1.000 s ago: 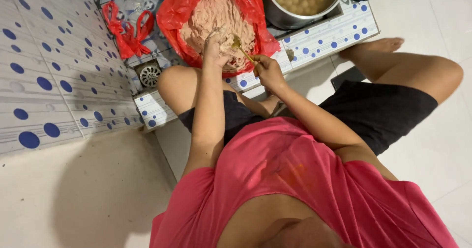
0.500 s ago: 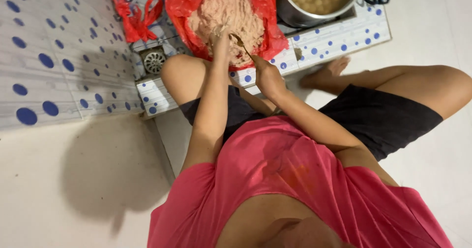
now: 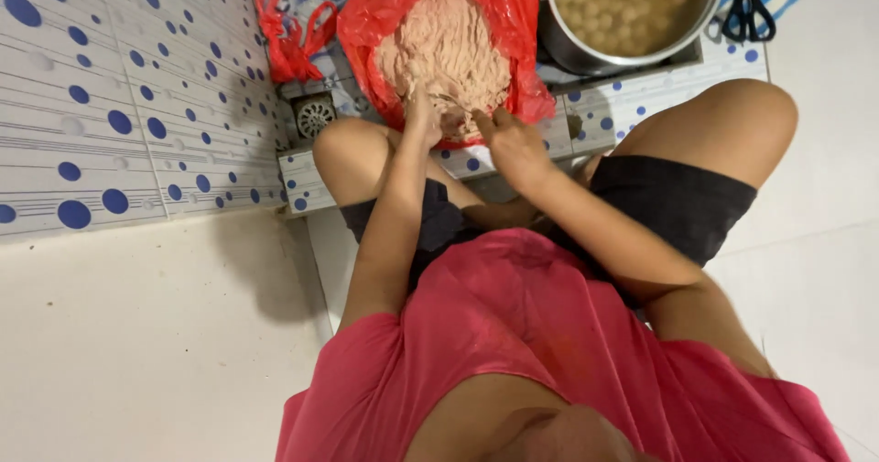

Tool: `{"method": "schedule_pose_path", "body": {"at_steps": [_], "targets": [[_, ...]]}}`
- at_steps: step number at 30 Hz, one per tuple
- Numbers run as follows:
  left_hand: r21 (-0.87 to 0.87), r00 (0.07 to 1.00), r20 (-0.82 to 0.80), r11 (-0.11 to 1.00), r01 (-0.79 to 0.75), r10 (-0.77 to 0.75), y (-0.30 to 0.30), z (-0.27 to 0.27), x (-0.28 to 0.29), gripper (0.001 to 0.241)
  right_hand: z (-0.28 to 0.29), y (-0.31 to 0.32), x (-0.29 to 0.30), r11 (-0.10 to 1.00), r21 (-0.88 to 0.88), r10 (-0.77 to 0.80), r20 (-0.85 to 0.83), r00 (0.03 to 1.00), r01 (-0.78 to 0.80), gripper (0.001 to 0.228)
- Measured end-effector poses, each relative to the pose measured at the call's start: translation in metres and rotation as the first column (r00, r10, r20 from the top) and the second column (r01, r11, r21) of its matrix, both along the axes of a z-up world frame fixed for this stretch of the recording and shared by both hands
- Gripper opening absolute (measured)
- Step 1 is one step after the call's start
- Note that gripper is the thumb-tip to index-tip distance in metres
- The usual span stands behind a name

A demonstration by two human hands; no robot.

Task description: A person sitting on the floor uses a spoon to scoop portions of meat paste from a plastic bag and drops them into a pot of water to form meatballs.

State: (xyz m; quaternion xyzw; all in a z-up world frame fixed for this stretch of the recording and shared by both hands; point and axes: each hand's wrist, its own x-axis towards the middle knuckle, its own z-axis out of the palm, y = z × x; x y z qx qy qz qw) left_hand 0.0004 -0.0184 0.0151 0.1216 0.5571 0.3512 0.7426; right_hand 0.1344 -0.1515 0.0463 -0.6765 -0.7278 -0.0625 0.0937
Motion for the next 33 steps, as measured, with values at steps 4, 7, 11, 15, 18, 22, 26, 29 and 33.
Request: {"method": "schedule_pose_path", "body": {"at_steps": [4, 7, 11, 15, 18, 22, 26, 29, 33], "targets": [[-0.049, 0.971, 0.032, 0.970, 0.237, -0.236, 0.017, 0.012, -0.008, 0.037, 0.054, 0.014, 0.030, 0.966, 0.162, 0.162, 0.221, 0.962, -0.200, 0.030], [0.022, 0.961, -0.078, 0.963, 0.268, -0.266, 0.032, 0.055, -0.008, 0.065, 0.074, 0.033, 0.058, 0.929, 0.136, 0.308, 0.229, 0.923, -0.344, 0.045], [0.349, 0.939, -0.330, 0.913, 0.213, -0.094, 0.101, -0.048, -0.033, 0.062, 0.130, 0.057, 0.094, 0.955, 0.040, 0.294, -0.199, 0.935, -0.292, 0.092], [0.498, 0.707, -0.706, 0.687, 0.529, -0.032, 0.143, -0.108, -0.040, 0.021, 0.150, 0.066, 0.134, 0.948, 0.236, 0.310, -0.548, 0.777, -0.213, 0.045], [0.471, 0.485, -0.872, 0.384, 0.795, 0.066, 0.169, -0.187, -0.041, 0.020, 0.163, 0.058, 0.152, 0.964, 0.235, 0.264, -0.764, 0.588, -0.128, 0.038], [0.203, 0.231, -0.973, 0.442, 0.874, -0.010, 0.179, -0.186, -0.019, 0.050, 0.176, 0.054, 0.171, 0.989, 0.140, 0.109, -0.899, 0.423, 0.043, 0.026], [-0.086, 0.082, -0.956, 0.536, 0.840, -0.282, 0.186, -0.157, 0.000, 0.092, 0.175, 0.048, 0.181, 0.991, -0.018, -0.048, -0.973, 0.225, 0.133, 0.028], [0.261, 0.360, -0.924, 0.475, 0.840, -0.130, 0.199, -0.172, -0.010, 0.048, 0.175, 0.048, 0.182, 0.992, -0.006, -0.036, -0.971, 0.236, 0.127, 0.027], [-0.071, 0.055, -0.939, 0.348, 0.935, -0.339, 0.218, -0.179, -0.020, 0.072, 0.172, 0.051, 0.184, 0.991, -0.011, -0.043, -0.970, 0.240, 0.133, 0.027]]}}
